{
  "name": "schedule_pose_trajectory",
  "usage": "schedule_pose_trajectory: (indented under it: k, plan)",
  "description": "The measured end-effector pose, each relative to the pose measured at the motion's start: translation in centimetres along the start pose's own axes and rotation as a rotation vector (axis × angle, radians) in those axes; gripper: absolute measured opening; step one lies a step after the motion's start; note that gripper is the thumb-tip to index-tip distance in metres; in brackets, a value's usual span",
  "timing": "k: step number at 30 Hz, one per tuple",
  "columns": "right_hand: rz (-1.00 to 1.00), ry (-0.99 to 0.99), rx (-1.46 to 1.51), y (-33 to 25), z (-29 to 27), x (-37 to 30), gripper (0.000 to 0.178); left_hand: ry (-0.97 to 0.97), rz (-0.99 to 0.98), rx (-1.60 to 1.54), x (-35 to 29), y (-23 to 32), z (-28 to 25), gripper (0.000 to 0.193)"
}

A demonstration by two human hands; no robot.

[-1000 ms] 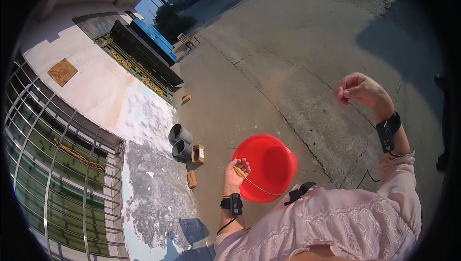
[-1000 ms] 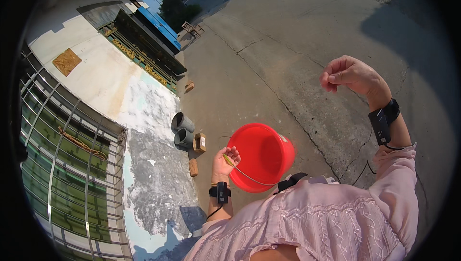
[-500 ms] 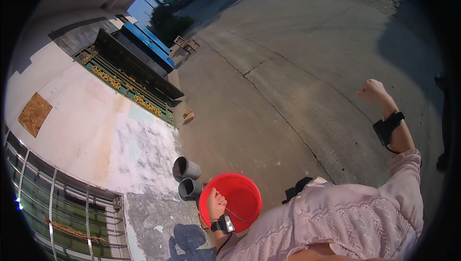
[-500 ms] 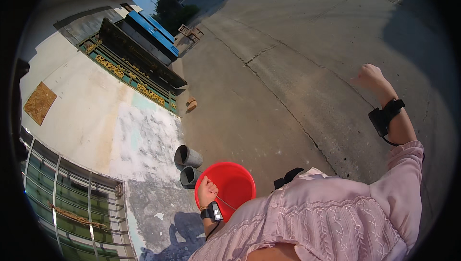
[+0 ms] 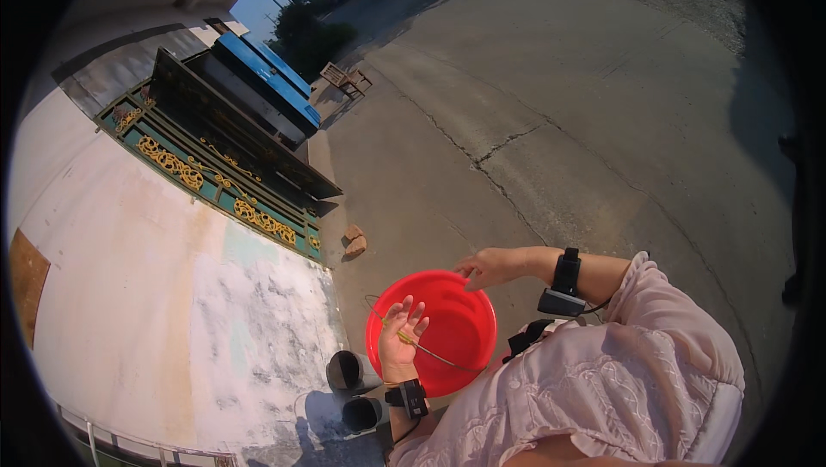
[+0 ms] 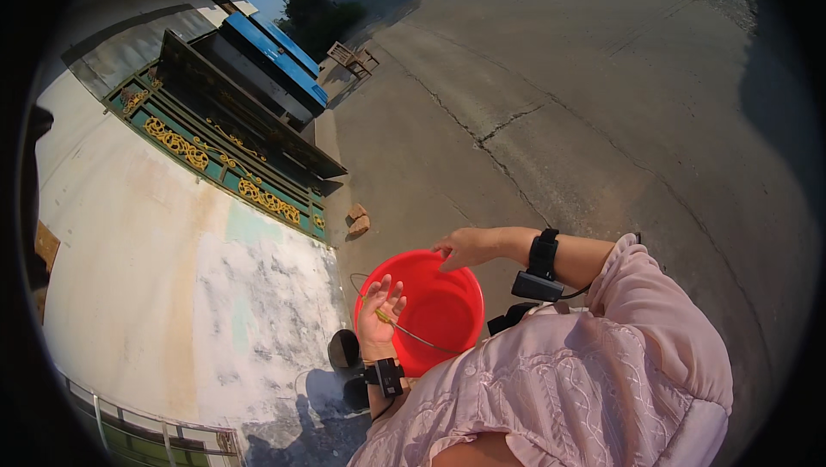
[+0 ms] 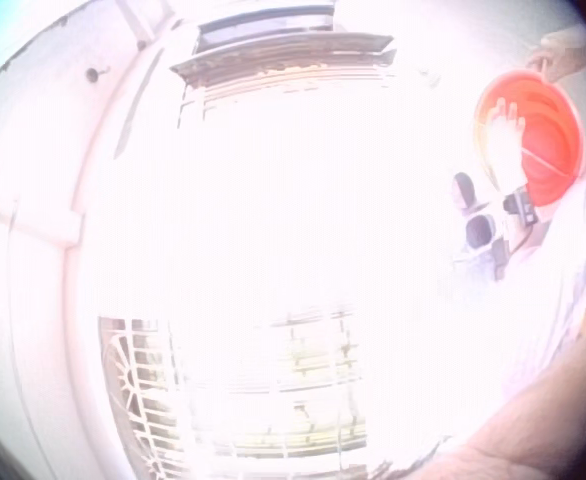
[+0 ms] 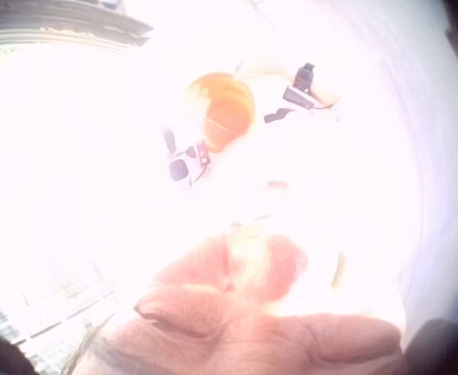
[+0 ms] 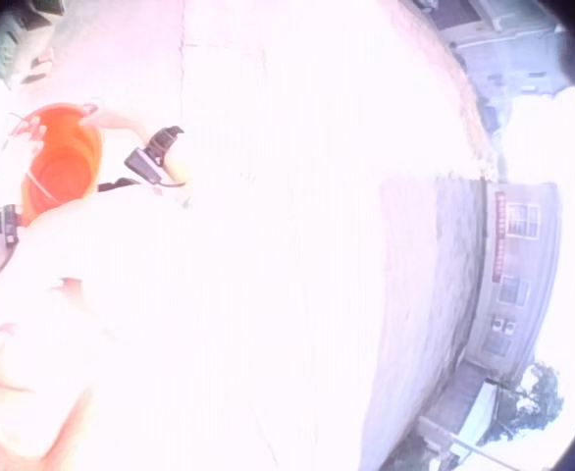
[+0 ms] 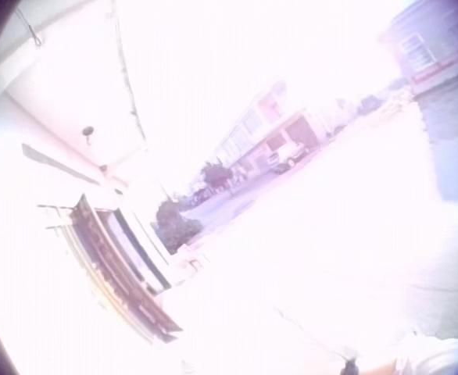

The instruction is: The person hangs a white shirt and a dark garment on a metal clothes rack using hangers. They then carry a red basin and a bucket with a ladle, moving between the outdoor yard and an indoor storage area.

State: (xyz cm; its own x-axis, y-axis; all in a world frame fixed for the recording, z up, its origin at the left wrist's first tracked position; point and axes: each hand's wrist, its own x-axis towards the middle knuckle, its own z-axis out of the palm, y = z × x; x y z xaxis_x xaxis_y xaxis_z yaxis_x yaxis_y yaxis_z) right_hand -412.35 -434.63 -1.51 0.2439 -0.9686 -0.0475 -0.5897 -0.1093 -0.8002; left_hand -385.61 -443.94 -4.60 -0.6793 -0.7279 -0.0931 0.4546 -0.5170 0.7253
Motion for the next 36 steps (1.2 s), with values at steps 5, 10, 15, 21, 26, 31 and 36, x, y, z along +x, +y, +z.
schedule_pose_trajectory:
  k: [5, 10, 15, 21, 26, 31, 36]
  plan:
    - [0.076, -0.117, 0.634, 3.3, -5.6, 17.0, 0.041, -0.159, -0.115, -0.04, 18.7, 4.7, 2.8, 0.028]
    - [0.028, -0.014, 0.907, 12.9, -14.0, 32.5, 0.028, -0.252, -0.134, 0.141, 38.3, 8.4, 0.1, 0.038]
    - [0.105, -0.008, 0.438, 19.4, -26.3, 46.8, 0.022, -0.27, -0.214, 0.336, 57.7, 12.6, -1.3, 0.041]
    - [0.237, 0.115, 0.262, 25.0, -38.6, 62.0, 0.03, -0.217, -0.127, 0.423, 78.2, 19.3, -4.7, 0.04]
    - [0.259, 0.153, 0.243, 32.8, -46.5, 74.8, 0.03, -0.295, -0.182, 0.211, 96.0, 23.0, -10.4, 0.026]
    - [0.307, 0.19, 0.359, 38.7, -55.9, 88.8, 0.024, -0.255, -0.22, 0.127, 114.2, 29.3, -15.7, 0.018]
    - [0.381, 0.283, 0.503, 46.7, -67.0, 96.7, 0.019, 0.052, -0.181, 0.202, 130.8, 38.3, -23.2, 0.016]
